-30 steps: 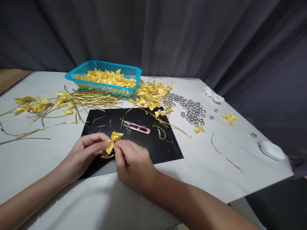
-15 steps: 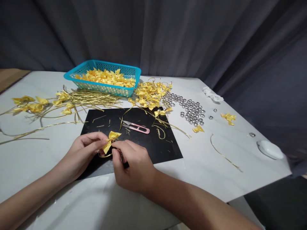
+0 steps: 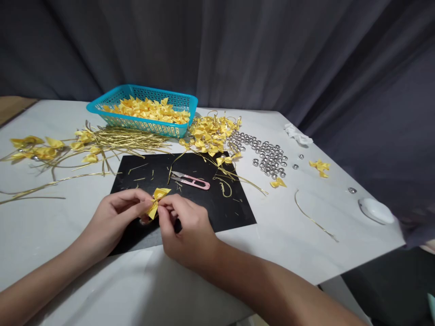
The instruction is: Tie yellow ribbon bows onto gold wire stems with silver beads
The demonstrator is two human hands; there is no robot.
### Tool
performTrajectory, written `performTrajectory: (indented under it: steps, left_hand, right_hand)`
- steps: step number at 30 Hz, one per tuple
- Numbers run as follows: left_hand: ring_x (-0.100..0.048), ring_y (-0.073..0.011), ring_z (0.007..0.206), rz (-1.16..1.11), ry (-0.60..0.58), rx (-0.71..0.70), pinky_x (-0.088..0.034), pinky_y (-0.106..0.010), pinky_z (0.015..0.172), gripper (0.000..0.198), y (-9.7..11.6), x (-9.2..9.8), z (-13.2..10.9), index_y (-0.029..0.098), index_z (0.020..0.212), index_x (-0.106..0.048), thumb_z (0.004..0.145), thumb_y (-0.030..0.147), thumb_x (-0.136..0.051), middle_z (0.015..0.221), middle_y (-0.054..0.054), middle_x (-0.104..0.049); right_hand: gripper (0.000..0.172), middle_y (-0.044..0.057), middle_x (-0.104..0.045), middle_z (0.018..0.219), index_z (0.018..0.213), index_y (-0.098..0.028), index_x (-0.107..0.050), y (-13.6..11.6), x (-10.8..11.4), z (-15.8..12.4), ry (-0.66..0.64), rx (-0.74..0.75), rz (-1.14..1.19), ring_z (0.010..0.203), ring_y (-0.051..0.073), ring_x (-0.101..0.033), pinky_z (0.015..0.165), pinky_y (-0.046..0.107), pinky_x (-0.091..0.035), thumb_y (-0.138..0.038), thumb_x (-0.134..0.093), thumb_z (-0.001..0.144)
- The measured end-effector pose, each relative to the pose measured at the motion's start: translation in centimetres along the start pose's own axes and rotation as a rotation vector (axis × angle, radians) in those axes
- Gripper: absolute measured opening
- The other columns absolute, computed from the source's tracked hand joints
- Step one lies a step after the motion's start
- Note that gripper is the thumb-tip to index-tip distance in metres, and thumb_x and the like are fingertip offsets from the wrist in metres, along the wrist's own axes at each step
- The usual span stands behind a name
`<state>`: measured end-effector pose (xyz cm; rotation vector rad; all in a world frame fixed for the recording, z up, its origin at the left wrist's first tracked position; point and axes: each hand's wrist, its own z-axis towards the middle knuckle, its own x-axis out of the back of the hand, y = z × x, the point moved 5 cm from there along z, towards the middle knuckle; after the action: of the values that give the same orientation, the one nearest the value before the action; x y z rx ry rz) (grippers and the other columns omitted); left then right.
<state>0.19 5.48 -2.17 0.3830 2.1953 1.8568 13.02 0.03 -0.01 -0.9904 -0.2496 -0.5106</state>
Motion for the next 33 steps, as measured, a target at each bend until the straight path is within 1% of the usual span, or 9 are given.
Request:
performTrajectory:
  steps: [4,7,11,15,20,24,27,31,33]
  left_hand:
    - [-0.050,-0.0106,0.052,-0.012,-0.001,-0.005,-0.042,-0.019,0.050,0.013,0.1,0.0,-0.1,0.018,0.058,-0.067,0.067,0.026,-0.070,0.054,0.003,-0.059]
    - [-0.050,-0.0102,0.054,-0.004,-0.012,-0.011,-0.041,-0.018,0.052,0.013,0.1,0.0,-0.2,0.018,0.060,-0.068,0.069,0.026,-0.070,0.054,0.003,-0.059]
    - [-0.051,-0.0096,0.055,-0.016,-0.045,-0.005,-0.041,-0.017,0.054,0.012,-0.1,0.0,-0.1,0.019,0.062,-0.070,0.071,0.027,-0.070,0.056,0.003,-0.061]
    - [-0.052,-0.0081,0.056,-0.069,-0.069,0.028,-0.041,-0.015,0.055,0.010,-0.5,0.1,0.2,0.020,0.064,-0.071,0.072,0.024,-0.070,0.059,0.004,-0.063]
    - [-0.051,-0.0069,0.056,-0.125,-0.108,0.051,-0.040,-0.014,0.054,0.011,-0.9,0.2,0.5,0.020,0.062,-0.071,0.073,0.021,-0.069,0.059,0.004,-0.063]
    - [-0.050,-0.0061,0.054,-0.155,-0.108,0.065,-0.040,-0.013,0.052,0.011,-0.9,0.3,0.6,0.020,0.060,-0.070,0.071,0.021,-0.069,0.057,0.005,-0.061]
    - [-0.050,-0.0059,0.053,-0.157,-0.121,0.065,-0.039,-0.013,0.051,0.012,-0.9,0.4,0.6,0.019,0.059,-0.069,0.070,0.020,-0.069,0.055,0.005,-0.060]
    - [-0.048,-0.0062,0.052,-0.140,-0.161,0.059,-0.039,-0.014,0.052,0.015,-0.9,0.3,0.5,0.018,0.058,-0.067,0.072,0.021,-0.068,0.052,0.005,-0.058]
    - [-0.048,-0.0062,0.052,-0.129,-0.175,0.050,-0.039,-0.014,0.053,0.014,-0.9,0.3,0.5,0.019,0.059,-0.067,0.073,0.021,-0.067,0.053,0.005,-0.057]
  right_hand:
    - [0.014,-0.001,-0.055,0.060,0.073,-0.016,-0.055,0.1,0.1,0.1,-0.083,0.020,-0.069,0.049,0.007,-0.048,0.051,0.019,-0.042,-0.010,-0.047,0.083]
    - [0.017,-0.002,-0.050,0.058,0.071,-0.017,-0.053,0.0,0.3,0.2,-0.084,0.017,-0.111,0.048,0.007,-0.042,0.049,0.019,-0.037,-0.011,-0.044,0.084]
    - [0.017,-0.004,-0.045,0.056,0.071,-0.016,-0.052,-0.3,0.4,0.3,-0.093,0.063,-0.139,0.048,0.007,-0.040,0.049,0.019,-0.035,-0.009,-0.044,0.084]
    - [0.015,-0.004,-0.046,0.057,0.073,-0.014,-0.055,-0.4,0.4,0.5,-0.105,0.111,-0.137,0.048,0.007,-0.042,0.050,0.019,-0.037,-0.007,-0.046,0.083]
    - [0.013,-0.001,-0.054,0.060,0.076,-0.013,-0.059,-0.5,0.5,0.6,-0.183,0.163,-0.109,0.048,0.008,-0.044,0.050,0.019,-0.039,-0.007,-0.048,0.082]
    - [0.014,0.001,-0.063,0.065,0.078,-0.014,-0.059,-0.6,0.7,0.5,-0.159,0.208,-0.140,0.050,0.008,-0.050,0.052,0.019,-0.042,-0.008,-0.048,0.084]
    - [0.013,0.002,-0.067,0.071,0.082,-0.015,-0.061,-0.5,0.6,0.5,-0.143,0.237,-0.152,0.057,0.009,-0.058,0.058,0.019,-0.046,-0.008,-0.051,0.086]
    - [0.011,0.003,-0.071,0.077,0.085,-0.015,-0.062,-0.2,0.4,0.4,-0.133,0.252,-0.170,0.066,0.010,-0.064,0.066,0.018,-0.049,-0.010,-0.053,0.087]
    - [0.010,0.002,-0.070,0.077,0.084,-0.015,-0.062,0.0,0.4,0.4,-0.126,0.249,-0.177,0.066,0.010,-0.064,0.066,0.018,-0.049,-0.011,-0.054,0.087]
